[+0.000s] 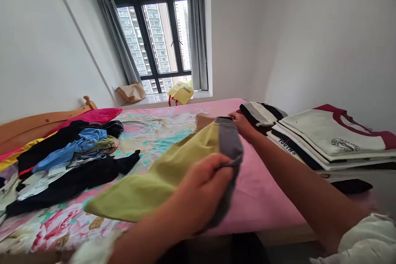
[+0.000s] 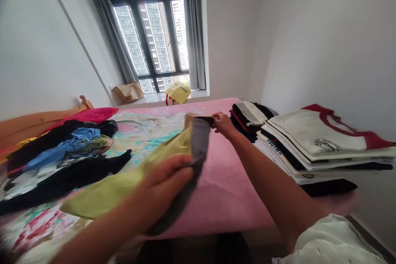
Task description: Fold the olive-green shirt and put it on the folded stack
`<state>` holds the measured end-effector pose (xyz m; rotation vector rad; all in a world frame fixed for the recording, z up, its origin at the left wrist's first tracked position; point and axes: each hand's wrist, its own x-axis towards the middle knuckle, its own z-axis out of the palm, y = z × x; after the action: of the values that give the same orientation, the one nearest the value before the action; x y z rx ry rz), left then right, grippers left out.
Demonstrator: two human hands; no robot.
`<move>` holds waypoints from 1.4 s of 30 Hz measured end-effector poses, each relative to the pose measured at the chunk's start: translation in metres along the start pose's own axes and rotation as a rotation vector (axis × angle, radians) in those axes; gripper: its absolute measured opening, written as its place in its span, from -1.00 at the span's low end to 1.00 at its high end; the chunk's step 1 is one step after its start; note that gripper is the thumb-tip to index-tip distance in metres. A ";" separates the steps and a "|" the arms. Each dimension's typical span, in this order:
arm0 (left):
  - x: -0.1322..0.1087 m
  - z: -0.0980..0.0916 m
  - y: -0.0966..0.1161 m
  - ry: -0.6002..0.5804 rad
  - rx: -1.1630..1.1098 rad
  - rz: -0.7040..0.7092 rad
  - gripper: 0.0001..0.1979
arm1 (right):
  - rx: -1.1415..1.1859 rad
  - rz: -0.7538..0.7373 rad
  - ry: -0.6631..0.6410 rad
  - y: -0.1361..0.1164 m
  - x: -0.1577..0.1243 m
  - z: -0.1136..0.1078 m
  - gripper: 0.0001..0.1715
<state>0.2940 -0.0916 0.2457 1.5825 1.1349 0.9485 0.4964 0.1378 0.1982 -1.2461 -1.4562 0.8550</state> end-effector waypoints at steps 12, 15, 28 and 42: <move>-0.071 0.080 -0.239 -0.024 -0.027 -0.336 -0.78 | -0.151 0.459 0.442 0.261 -0.272 -0.126 -0.51; -0.102 0.027 -0.310 0.282 -0.085 -0.597 -0.58 | -0.140 0.459 0.460 0.275 -0.316 -0.102 -0.49; -0.080 0.014 -0.328 0.523 -0.663 -0.842 -0.60 | -0.267 0.398 0.432 0.227 -0.263 -0.058 -0.69; -0.080 0.004 -0.323 0.546 -0.553 -0.793 -0.69 | -0.142 0.415 0.268 0.234 -0.282 -0.063 -0.43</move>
<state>0.2003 -0.1265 -0.0719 0.3514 1.5256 1.0256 0.6122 -0.0903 -0.0719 -1.7369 -1.0747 0.8235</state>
